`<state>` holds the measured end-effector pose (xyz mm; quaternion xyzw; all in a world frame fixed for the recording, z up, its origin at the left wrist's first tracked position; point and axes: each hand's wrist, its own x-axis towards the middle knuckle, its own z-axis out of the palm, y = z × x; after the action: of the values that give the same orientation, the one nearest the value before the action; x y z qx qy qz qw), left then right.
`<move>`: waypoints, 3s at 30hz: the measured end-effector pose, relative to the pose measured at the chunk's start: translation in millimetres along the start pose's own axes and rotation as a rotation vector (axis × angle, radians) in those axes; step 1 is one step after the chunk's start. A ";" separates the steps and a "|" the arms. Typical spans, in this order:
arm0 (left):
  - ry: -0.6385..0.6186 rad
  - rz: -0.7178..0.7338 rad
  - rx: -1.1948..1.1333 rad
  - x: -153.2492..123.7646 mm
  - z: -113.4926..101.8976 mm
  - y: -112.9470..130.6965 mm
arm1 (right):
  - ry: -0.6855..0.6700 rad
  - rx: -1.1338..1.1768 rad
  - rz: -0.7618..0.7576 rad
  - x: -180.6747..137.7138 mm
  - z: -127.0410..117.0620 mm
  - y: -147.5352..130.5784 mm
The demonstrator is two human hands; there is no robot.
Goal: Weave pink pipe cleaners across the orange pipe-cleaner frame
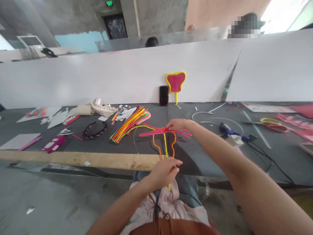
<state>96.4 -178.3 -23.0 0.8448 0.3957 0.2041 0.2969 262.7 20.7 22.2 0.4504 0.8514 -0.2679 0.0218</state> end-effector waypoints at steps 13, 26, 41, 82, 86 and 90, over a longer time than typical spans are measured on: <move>0.218 0.322 0.874 59.5 -62.7 -95.1 | 0.495 -0.247 0.036 -45.5 72.3 -7.2; 0.028 0.253 0.697 76.9 -66.8 -108.9 | 0.655 -0.265 0.024 -44.6 93.7 -11.3; 0.340 0.217 0.709 93.5 -69.8 -109.1 | 0.625 -0.265 -0.134 -46.8 105.4 -35.8; 0.216 0.162 0.623 120.3 -62.3 -108.8 | 0.576 -0.294 -0.110 -49.1 109.3 -38.3; 0.235 0.155 0.619 119.1 -61.2 -109.7 | 0.628 -0.232 -0.079 -48.9 99.6 -31.3; 0.265 0.158 0.638 118.6 -59.0 -111.7 | 0.623 -0.271 0.055 -47.0 94.0 -22.8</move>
<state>72.6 -7.5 -40.3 0.8892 0.4079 0.2004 -0.0523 253.7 -69.8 -35.2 0.5265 0.8325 -0.0011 -0.1725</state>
